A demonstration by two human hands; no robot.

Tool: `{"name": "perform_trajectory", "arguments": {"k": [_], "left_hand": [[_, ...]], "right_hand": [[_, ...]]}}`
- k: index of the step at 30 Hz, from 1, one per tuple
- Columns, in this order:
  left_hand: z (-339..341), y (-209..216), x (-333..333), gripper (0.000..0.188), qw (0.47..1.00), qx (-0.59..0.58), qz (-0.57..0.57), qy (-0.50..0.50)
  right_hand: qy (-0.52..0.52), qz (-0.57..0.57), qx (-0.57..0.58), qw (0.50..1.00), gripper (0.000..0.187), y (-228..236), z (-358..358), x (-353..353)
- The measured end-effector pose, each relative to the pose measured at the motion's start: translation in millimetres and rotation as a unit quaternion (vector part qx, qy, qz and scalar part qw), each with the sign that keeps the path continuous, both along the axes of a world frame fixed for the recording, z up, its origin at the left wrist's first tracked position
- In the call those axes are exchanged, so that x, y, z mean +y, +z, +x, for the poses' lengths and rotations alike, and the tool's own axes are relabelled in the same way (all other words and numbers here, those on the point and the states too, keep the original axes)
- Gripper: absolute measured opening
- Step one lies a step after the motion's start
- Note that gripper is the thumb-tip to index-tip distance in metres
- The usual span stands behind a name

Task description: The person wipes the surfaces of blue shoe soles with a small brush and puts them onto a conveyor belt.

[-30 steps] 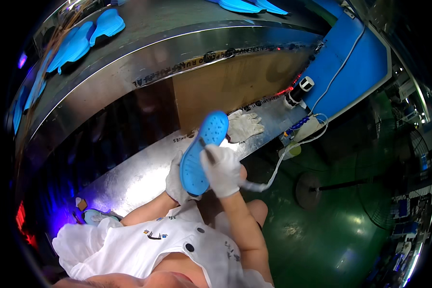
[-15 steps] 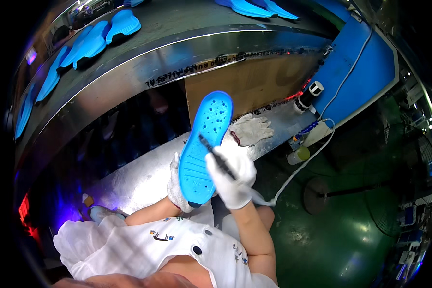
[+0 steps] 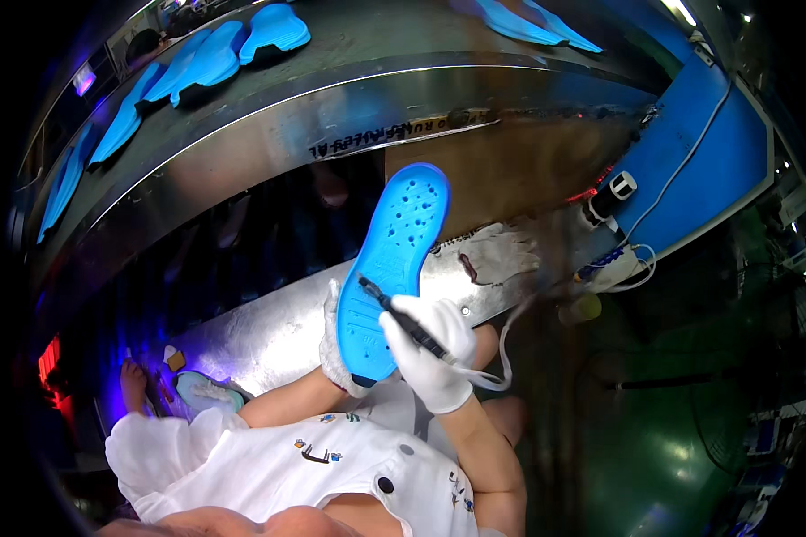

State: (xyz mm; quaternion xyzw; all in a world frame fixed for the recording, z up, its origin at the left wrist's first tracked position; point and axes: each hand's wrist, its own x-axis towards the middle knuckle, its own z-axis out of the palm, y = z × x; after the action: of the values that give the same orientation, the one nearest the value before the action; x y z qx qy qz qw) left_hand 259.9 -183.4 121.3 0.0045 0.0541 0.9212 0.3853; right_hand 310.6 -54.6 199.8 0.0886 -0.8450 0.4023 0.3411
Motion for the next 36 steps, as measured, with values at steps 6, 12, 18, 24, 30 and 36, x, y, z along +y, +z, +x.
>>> {"name": "perform_trajectory", "arguments": {"k": [6,12,18,24,30,36], "left_hand": [[1,2,2,0.1,0.996,0.031,-0.084,0.024],[-6,22,-3,0.095,0.997,0.07,0.016,-0.005],[-26,26,-20,0.094,0.994,0.107,0.004,-0.033],[-50,32,-30,0.087,0.994,-0.012,-0.073,-0.085],[-75,36,-44,0.067,0.929,0.224,-0.27,-0.121],[-118,-40,-40,0.038,0.728,0.651,-0.203,0.076]], "right_hand": [[0.109,-0.072,-0.016,0.991,0.019,-2,18,-13],[0.139,-0.005,0.01,0.99,0.022,-3,30,-26],[0.125,0.039,0.002,0.991,0.025,-9,28,-24],[0.165,-0.049,-0.05,0.984,0.023,-17,10,-16],[0.213,-0.068,-0.134,0.965,0.02,-4,13,-20],[0.231,0.112,-0.117,0.959,0.019,16,19,-27]]}}
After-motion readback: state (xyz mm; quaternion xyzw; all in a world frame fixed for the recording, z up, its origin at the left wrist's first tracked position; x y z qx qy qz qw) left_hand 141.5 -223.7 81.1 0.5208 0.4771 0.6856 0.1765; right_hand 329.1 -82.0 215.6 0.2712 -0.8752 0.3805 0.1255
